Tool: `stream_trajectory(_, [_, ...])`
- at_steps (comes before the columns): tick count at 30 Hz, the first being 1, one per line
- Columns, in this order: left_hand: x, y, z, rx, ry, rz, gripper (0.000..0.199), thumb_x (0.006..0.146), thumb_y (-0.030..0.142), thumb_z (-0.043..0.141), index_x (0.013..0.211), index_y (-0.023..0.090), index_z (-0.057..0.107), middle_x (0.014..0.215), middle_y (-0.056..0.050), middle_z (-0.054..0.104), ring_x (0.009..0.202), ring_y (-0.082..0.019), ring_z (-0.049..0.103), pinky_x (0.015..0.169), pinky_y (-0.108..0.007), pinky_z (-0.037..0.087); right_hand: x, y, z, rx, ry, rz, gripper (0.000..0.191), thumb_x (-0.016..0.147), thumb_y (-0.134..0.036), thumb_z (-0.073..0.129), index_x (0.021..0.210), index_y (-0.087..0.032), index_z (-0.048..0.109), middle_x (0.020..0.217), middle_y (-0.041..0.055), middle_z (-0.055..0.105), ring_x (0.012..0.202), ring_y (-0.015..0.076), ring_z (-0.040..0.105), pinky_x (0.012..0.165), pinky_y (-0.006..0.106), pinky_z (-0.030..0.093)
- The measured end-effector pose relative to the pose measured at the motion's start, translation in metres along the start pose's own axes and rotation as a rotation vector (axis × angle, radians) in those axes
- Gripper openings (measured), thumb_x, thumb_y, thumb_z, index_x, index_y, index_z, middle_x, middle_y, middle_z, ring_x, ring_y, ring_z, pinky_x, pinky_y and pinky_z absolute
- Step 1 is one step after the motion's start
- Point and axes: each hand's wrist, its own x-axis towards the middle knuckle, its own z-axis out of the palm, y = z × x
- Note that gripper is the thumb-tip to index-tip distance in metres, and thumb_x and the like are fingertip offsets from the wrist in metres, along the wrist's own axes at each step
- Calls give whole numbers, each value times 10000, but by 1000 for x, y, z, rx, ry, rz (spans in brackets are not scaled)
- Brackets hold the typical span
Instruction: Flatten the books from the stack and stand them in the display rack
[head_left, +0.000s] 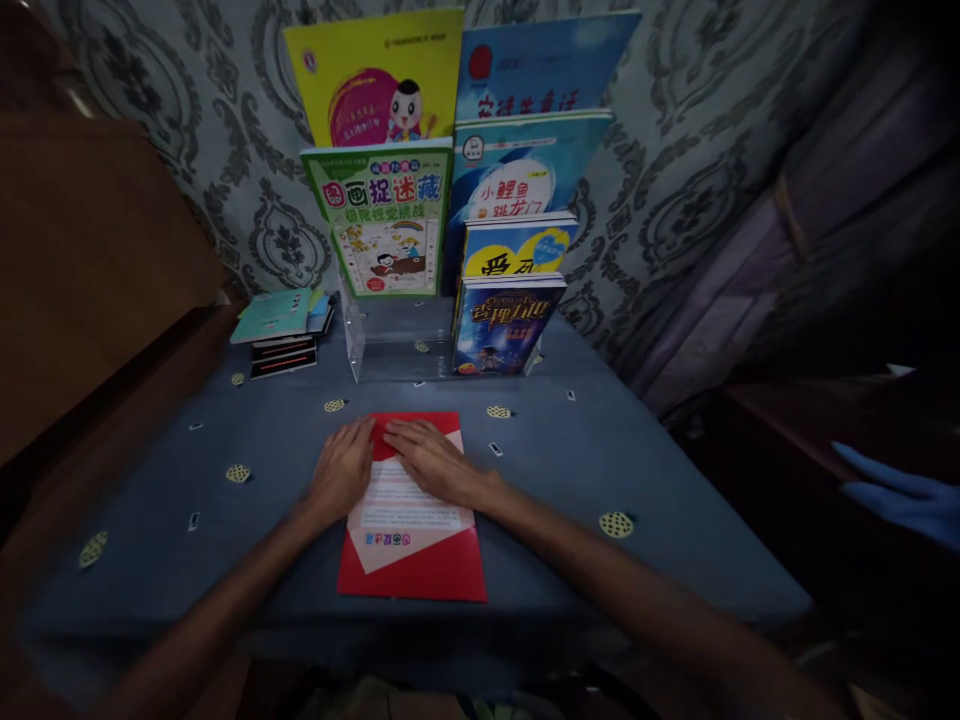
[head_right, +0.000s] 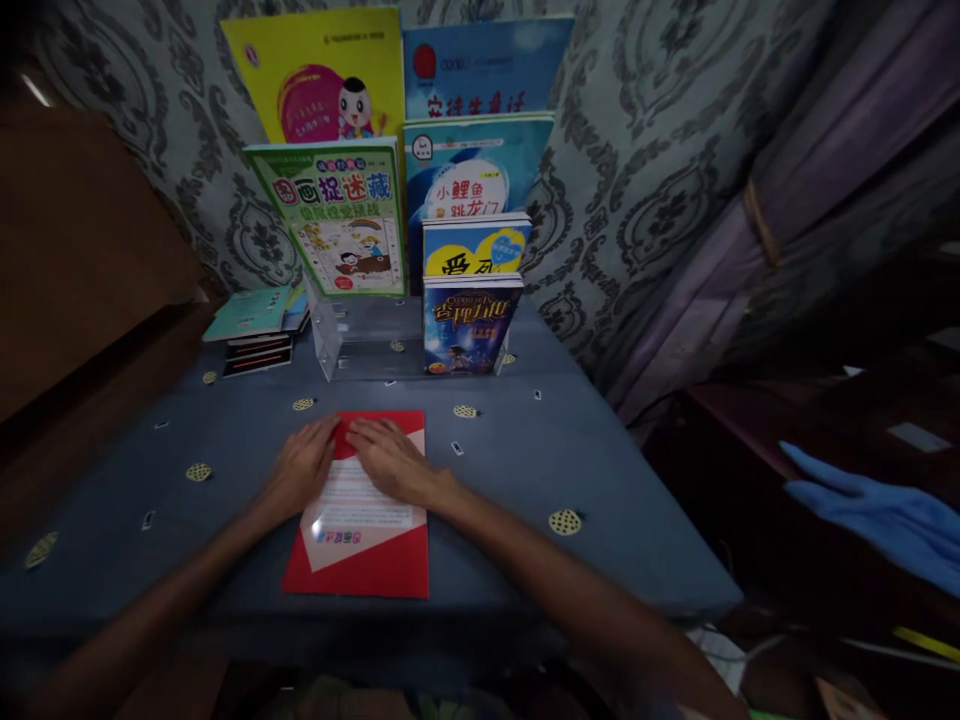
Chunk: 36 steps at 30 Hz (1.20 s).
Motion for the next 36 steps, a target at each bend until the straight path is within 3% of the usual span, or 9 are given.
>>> stream_trajectory(3, [-1, -9, 6, 7, 28, 16, 428, 1020, 209, 322, 1392, 137, 522, 1438, -170, 588, 1314, -271, 568, 1085, -471, 443, 10, -10, 4, -27, -97, -13, 472, 1013, -176, 421, 1473, -90, 482, 1547, 179, 477, 1493, 252, 365, 1247, 484, 276])
stream_trajectory(7, [-4, -9, 9, 30, 3, 30, 451, 1021, 231, 309, 1404, 122, 521, 1458, -192, 567, 1345, -299, 547, 1082, -511, 442, 9, -7, 5, -23, -71, 66, 519, 1029, -315, 451, 1488, -72, 461, 1575, 194, 429, 1517, 279, 311, 1253, 480, 274])
stream_trajectory(17, [-4, -9, 11, 14, 5, 20, 468, 1027, 255, 320, 1438, 136, 512, 1485, -166, 551, 1392, -280, 506, 1104, -495, 431, -44, 17, -5, -54, 54, 303, 535, 1038, -341, 410, 1515, -101, 429, 1599, 209, 379, 1522, 310, 292, 1240, 566, 258])
stream_trajectory(24, [-2, -13, 11, -26, 20, -3, 469, 1023, 277, 332, 1426, 140, 528, 1465, -163, 572, 1408, -285, 488, 1111, -506, 432, -38, 33, 2, 19, 93, 267, 521, 1041, -340, 382, 1488, -85, 463, 1587, 215, 397, 1518, 316, 303, 1234, 569, 300])
stream_trajectory(29, [3, -19, 12, 0, 48, -24, 461, 1010, 289, 360, 1406, 145, 545, 1433, -161, 601, 1381, -309, 513, 1104, -525, 438, -24, 44, -4, 46, 86, 226, 513, 1038, -343, 404, 1509, -144, 454, 1584, 157, 429, 1516, 283, 314, 1245, 544, 296])
stream_trajectory(36, [6, -18, 11, 25, 33, -11, 444, 1013, 278, 361, 1387, 134, 550, 1465, -175, 567, 1384, -306, 506, 1087, -508, 451, -26, 46, -7, 69, 122, 238, 487, 1018, -331, 445, 1442, -108, 533, 1543, 196, 475, 1485, 284, 379, 1218, 536, 333])
